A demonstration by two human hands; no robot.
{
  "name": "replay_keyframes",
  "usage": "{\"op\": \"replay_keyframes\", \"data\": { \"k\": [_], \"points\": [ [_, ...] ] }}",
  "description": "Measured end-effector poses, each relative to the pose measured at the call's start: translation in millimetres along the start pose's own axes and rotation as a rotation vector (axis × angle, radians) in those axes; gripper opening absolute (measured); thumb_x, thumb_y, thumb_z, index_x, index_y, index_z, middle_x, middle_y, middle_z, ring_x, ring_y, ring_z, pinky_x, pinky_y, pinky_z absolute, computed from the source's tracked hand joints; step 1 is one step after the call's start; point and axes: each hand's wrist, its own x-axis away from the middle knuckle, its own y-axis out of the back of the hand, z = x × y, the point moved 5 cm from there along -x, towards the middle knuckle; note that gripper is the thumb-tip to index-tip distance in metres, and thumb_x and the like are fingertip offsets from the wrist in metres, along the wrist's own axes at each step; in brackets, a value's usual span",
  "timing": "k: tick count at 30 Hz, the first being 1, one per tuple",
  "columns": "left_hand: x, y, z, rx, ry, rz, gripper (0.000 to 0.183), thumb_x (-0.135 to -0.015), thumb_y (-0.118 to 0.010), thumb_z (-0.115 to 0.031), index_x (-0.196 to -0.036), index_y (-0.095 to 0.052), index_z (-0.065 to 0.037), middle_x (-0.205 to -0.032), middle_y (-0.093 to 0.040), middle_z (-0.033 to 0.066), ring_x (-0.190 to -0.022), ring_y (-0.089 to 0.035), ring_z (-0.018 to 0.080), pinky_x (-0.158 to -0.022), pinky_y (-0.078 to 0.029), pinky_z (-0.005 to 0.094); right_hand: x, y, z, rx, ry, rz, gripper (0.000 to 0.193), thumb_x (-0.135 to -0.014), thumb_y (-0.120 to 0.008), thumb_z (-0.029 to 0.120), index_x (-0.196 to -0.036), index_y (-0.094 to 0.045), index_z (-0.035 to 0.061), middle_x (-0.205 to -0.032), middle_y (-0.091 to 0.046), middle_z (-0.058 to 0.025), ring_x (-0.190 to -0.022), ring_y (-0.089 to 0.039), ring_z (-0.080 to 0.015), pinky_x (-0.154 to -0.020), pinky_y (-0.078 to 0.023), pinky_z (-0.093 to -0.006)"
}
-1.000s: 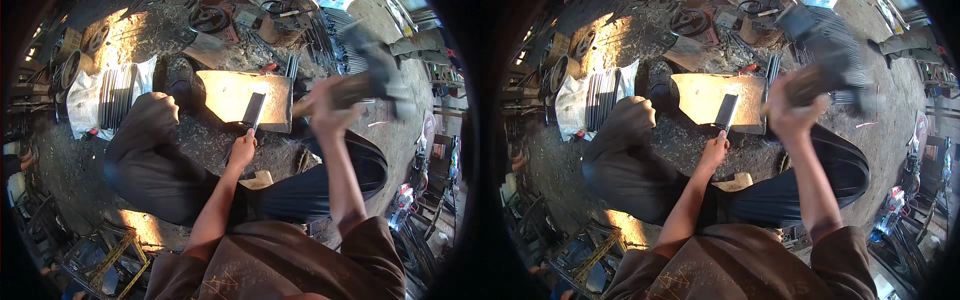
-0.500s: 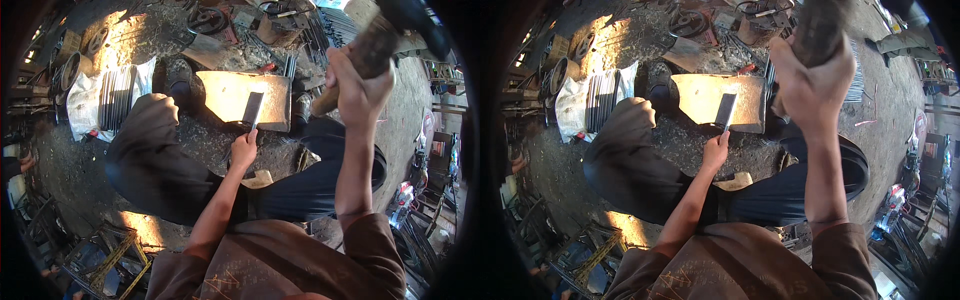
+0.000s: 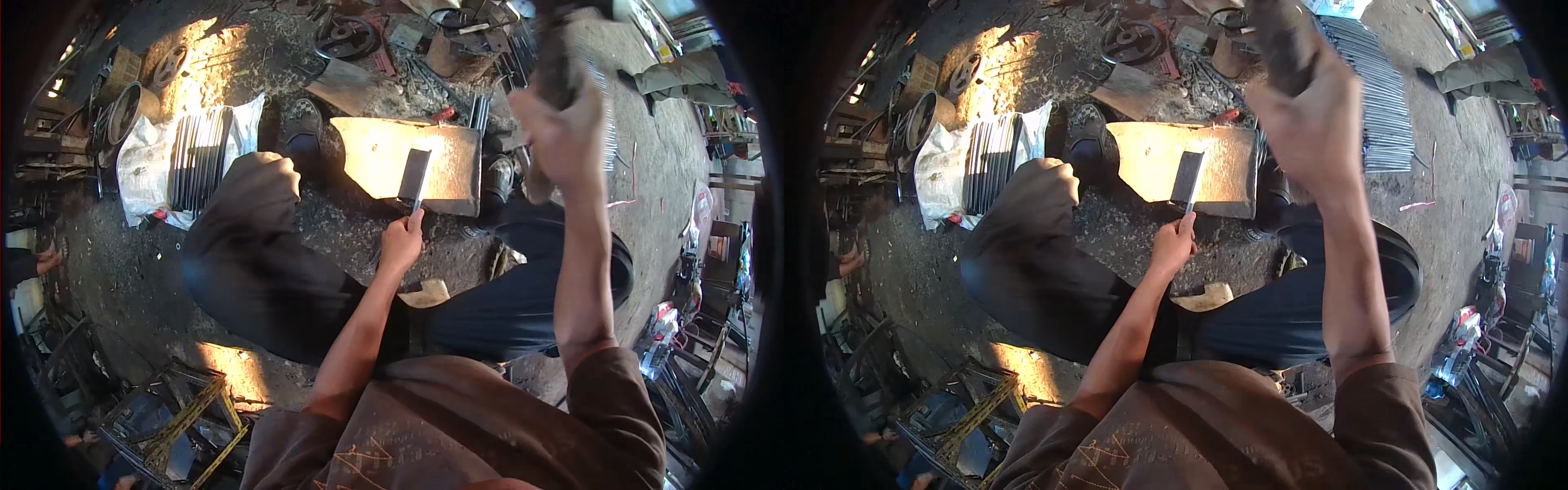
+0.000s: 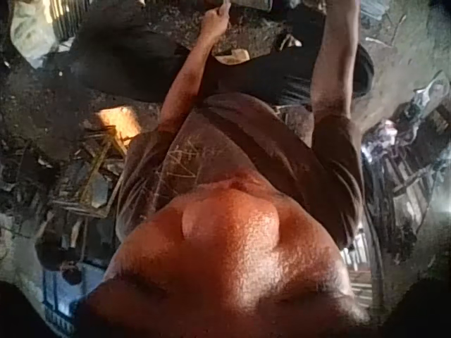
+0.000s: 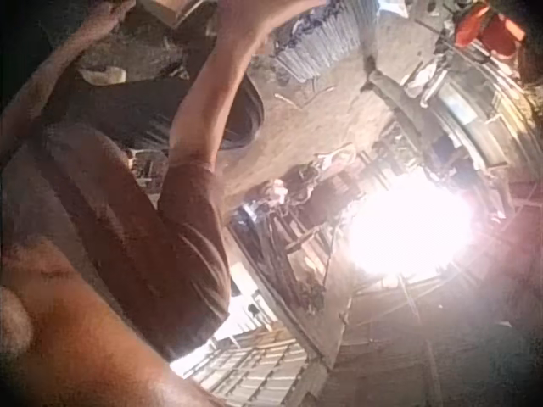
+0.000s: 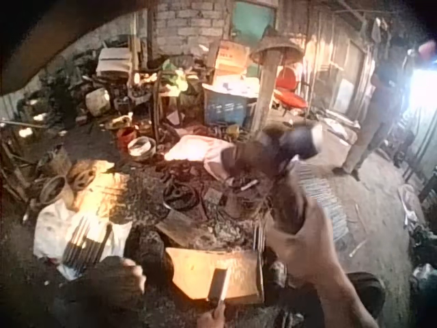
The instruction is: Hammer a metal rod against an anvil to shape or straighten it.
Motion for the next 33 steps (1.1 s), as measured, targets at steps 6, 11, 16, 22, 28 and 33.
{"op": "replay_keyframes", "data": {
  "k": [6, 11, 16, 22, 28, 33],
  "points": [
    [0.0, -2.4, 3.0, -0.028, 0.027, 0.066, 0.057, -0.097, -0.048, -0.047, -0.067, -0.061, 0.001, -0.056, -0.057, 0.0108, -0.055, -0.059, 0.0208, -0.056, -0.043, 0.0395, 53.6, -56.4, -93.0, -0.029, 0.069, -0.138, 0.016, -0.078, -0.067, 0.003, -0.093, -0.062, -0.0011, -0.084, -0.069, -0.0088, -0.072, -0.066, -0.0186, -0.066, -0.052, -0.0332],
    [-0.3, -10.7, -9.5, -0.127, 0.008, 0.105, 0.052, -0.095, -0.048, -0.047, -0.086, -0.067, 0.001, -0.086, -0.064, 0.0298, -0.092, -0.061, 0.0474, -0.078, -0.047, 0.0510, 60.1, -84.1, -151.0, 0.360, -0.322, 0.331, 0.035, -0.067, -0.061, 0.009, -0.099, -0.059, -0.0068, -0.087, -0.065, -0.0300, -0.087, -0.064, -0.0421, -0.078, -0.050, -0.0438],
    [6.3, -9.7, 3.4, -0.080, -0.004, 0.089, 0.052, -0.094, -0.049, -0.047, -0.088, -0.067, 0.001, -0.084, -0.064, 0.0294, -0.088, -0.062, 0.0475, -0.076, -0.047, 0.0508, 5.2, -6.1, -43.1, 0.119, -0.075, 0.073, 0.029, -0.076, -0.071, 0.011, -0.099, -0.061, -0.0026, -0.070, -0.062, -0.0049, -0.052, -0.054, -0.0121, -0.050, -0.045, -0.0291],
    [3.7, -8.8, -1.0, -0.124, -0.001, 0.100, 0.053, -0.096, -0.049, -0.048, -0.078, -0.062, 0.000, -0.071, -0.060, 0.0195, -0.072, -0.059, 0.0347, -0.067, -0.045, 0.0457, 19.3, -4.8, -32.1, -0.420, 0.184, -0.220, 0.006, -0.083, -0.066, 0.003, -0.088, -0.064, 0.0017, -0.071, -0.061, -0.0047, -0.059, -0.059, -0.0141, -0.064, -0.053, -0.0321],
    [-0.1, -17.3, 7.6, -0.072, 0.000, 0.140, 0.055, -0.095, -0.048, -0.049, -0.084, -0.067, 0.001, -0.081, -0.064, 0.0277, -0.087, -0.062, 0.0462, -0.075, -0.047, 0.0502, 78.7, -73.7, -158.5, 0.525, -0.441, 0.517, 0.031, -0.069, -0.060, 0.009, -0.095, -0.059, -0.0065, -0.091, -0.064, -0.0326, -0.090, -0.064, -0.0461, -0.080, -0.051, -0.0467],
    [8.9, -16.2, -4.5, -0.099, 0.007, 0.133, 0.057, -0.095, -0.047, -0.050, -0.083, -0.067, 0.001, -0.081, -0.064, 0.0284, -0.087, -0.061, 0.0467, -0.074, -0.047, 0.0503, 33.7, -0.7, -69.2, 0.231, -0.293, 0.125, 0.021, -0.073, -0.067, 0.009, -0.089, -0.060, -0.0021, -0.077, -0.065, -0.0143, -0.069, -0.064, -0.0241, -0.062, -0.052, -0.0385]
  ]
}}
